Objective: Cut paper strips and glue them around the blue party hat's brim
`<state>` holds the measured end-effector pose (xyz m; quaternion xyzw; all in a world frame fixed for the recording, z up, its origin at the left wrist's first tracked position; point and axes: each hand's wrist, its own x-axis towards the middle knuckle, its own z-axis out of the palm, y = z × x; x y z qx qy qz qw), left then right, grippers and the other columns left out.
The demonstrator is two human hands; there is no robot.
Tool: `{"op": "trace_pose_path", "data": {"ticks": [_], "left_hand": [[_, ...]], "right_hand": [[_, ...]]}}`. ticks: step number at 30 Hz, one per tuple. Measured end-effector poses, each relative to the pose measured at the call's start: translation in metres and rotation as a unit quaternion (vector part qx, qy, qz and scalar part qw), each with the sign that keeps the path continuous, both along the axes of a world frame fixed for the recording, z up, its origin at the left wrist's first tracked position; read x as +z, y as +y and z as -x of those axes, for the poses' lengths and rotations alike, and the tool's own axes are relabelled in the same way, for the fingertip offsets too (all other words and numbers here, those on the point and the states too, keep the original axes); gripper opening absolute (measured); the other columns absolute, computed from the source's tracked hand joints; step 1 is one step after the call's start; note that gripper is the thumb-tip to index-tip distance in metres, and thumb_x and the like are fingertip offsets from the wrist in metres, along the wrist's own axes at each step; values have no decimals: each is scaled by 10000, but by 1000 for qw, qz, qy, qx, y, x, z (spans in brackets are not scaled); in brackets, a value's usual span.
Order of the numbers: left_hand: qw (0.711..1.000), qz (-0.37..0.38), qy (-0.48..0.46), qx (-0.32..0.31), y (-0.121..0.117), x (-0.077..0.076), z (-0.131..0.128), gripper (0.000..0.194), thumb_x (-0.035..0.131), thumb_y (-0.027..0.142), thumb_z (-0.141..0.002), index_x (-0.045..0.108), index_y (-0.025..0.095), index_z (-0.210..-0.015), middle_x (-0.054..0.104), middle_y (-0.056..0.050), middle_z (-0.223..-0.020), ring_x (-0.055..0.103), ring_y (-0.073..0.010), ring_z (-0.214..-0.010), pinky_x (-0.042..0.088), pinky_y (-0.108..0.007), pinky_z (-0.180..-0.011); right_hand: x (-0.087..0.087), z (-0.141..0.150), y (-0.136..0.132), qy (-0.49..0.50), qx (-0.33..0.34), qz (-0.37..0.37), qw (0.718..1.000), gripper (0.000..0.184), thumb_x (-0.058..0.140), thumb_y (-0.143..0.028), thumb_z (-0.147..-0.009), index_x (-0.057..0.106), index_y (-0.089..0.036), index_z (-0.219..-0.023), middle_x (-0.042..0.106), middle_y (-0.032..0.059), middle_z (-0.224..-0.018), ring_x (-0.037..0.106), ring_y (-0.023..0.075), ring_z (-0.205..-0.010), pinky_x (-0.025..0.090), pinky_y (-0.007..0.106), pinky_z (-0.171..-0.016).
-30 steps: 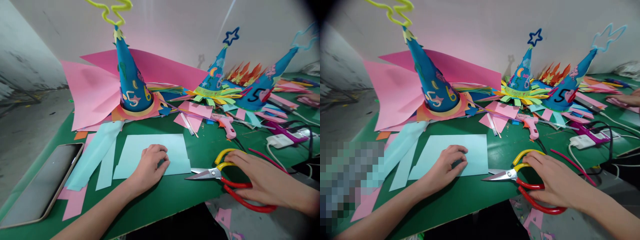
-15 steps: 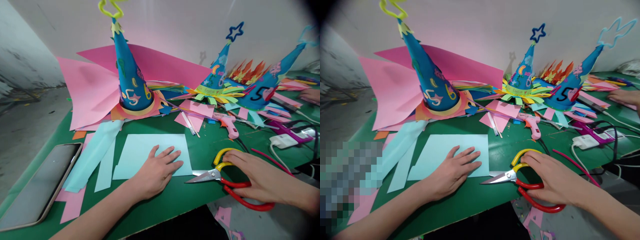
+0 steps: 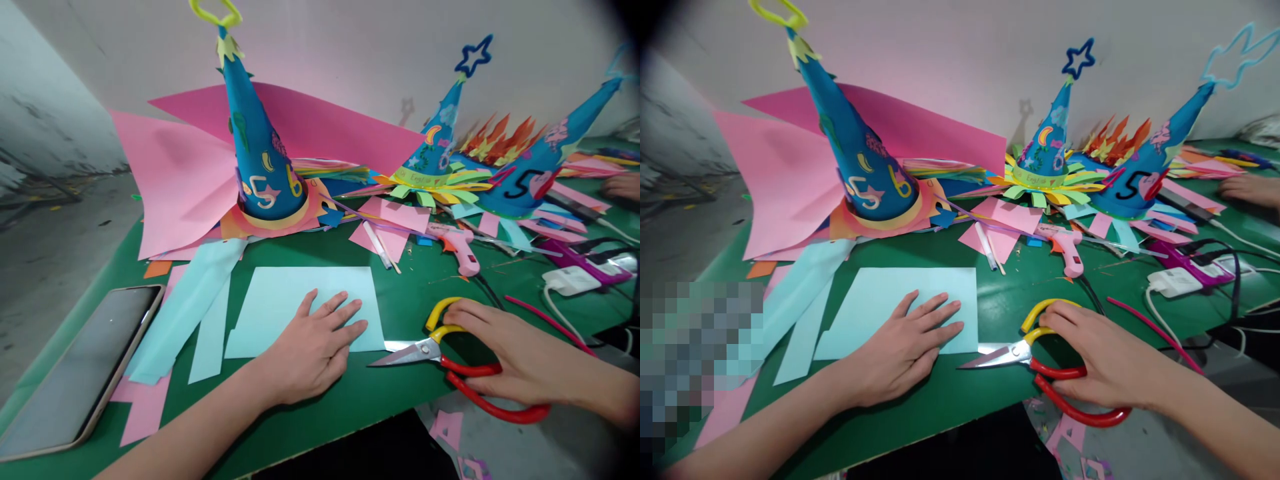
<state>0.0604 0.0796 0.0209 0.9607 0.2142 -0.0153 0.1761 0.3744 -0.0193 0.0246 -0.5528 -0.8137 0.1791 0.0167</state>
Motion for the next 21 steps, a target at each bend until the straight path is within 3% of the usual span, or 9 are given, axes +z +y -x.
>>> {"op": "trace_pose_path", "data": {"ticks": [13, 21], "left_hand": [[1000, 0, -31, 4, -1, 0, 2, 419, 356, 223, -909, 458, 269, -1313, 334, -50, -1463, 242, -286, -1360, 121, -576, -1076], [999, -22, -7, -29, 2, 8, -14, 388, 350, 300, -925, 465, 323, -1295, 358, -87, -1447, 296, -346, -1323, 205, -656, -985]], "right_hand": [[3, 4, -2, 21, -13, -7, 1000, 464, 634, -380, -727, 492, -224, -1140, 549, 106, -1151, 562, 249, -1017, 481, 377, -830], [3, 2, -4, 14, -14, -22, 1000, 476, 633, -370, -724, 485, -225, -1153, 553, 108, -1149, 560, 254, -1029, 482, 379, -828]]}}
